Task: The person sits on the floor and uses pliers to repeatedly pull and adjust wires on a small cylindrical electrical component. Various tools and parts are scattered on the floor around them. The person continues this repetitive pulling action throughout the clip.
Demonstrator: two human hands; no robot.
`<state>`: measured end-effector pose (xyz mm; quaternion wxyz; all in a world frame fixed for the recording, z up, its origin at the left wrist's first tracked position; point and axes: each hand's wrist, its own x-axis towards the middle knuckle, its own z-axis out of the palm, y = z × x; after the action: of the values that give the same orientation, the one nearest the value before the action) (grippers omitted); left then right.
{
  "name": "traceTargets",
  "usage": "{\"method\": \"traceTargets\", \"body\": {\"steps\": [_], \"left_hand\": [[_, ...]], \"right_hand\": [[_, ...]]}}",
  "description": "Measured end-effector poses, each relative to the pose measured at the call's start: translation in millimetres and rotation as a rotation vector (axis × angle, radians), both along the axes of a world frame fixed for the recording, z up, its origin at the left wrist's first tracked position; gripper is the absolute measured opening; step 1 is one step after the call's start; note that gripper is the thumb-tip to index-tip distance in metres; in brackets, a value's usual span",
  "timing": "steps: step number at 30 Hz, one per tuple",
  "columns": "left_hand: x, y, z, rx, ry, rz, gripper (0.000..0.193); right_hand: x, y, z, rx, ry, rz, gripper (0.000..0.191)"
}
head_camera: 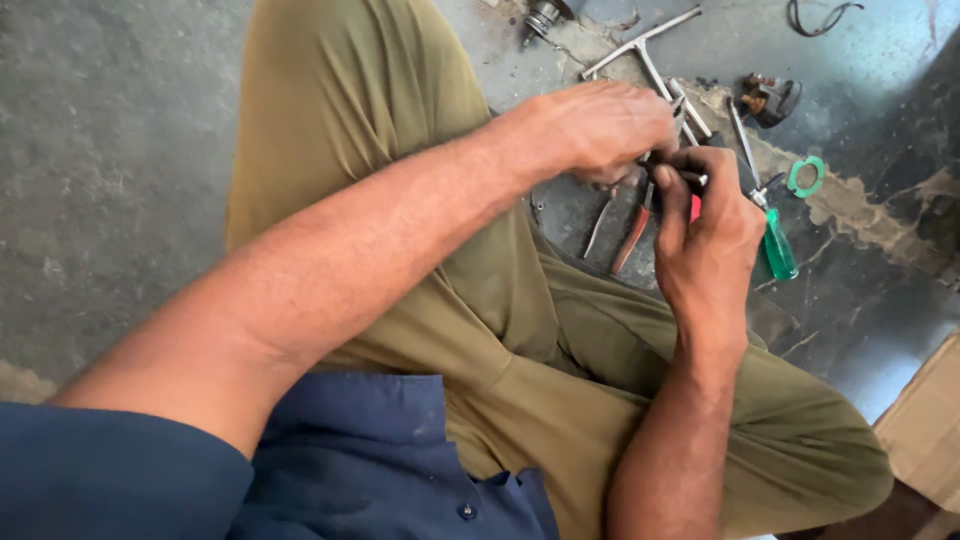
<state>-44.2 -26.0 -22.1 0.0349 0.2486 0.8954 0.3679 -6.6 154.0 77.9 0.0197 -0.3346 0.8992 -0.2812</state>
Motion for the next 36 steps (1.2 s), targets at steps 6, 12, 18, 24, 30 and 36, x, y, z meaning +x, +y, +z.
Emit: {"method": "traceTargets", "body": {"steps": [6, 12, 18, 24, 30, 36], "left_hand": [[11, -7, 20, 0.059, 0.002, 0.001, 0.025], [14, -8, 23, -0.023, -0.101, 0.021, 0.024], [14, -8, 21, 0.01, -0.083, 0.039, 0.022], [10, -4, 20, 0.082, -0.103, 0.081, 0.02], [9, 0, 18, 0.003, -0.143, 0.117, 0.023], [2, 0, 30, 0.076, -0.201, 0.124, 0.018]], "right_hand": [[1, 8, 0, -0.06, -0.089, -0.062, 0.022], [11, 10, -20, 0.146, -0.226, -0.157, 0.043], [26, -2, -61, 0.299, -0.041, -0.147, 0.075], [25, -13, -69, 0.155, -0.005, -0.222, 0.071], [17, -21, -76, 0.042, -0.231, -0.348, 0.039], [12, -23, -77, 0.071, -0.277, -0.382, 0.032]]}}
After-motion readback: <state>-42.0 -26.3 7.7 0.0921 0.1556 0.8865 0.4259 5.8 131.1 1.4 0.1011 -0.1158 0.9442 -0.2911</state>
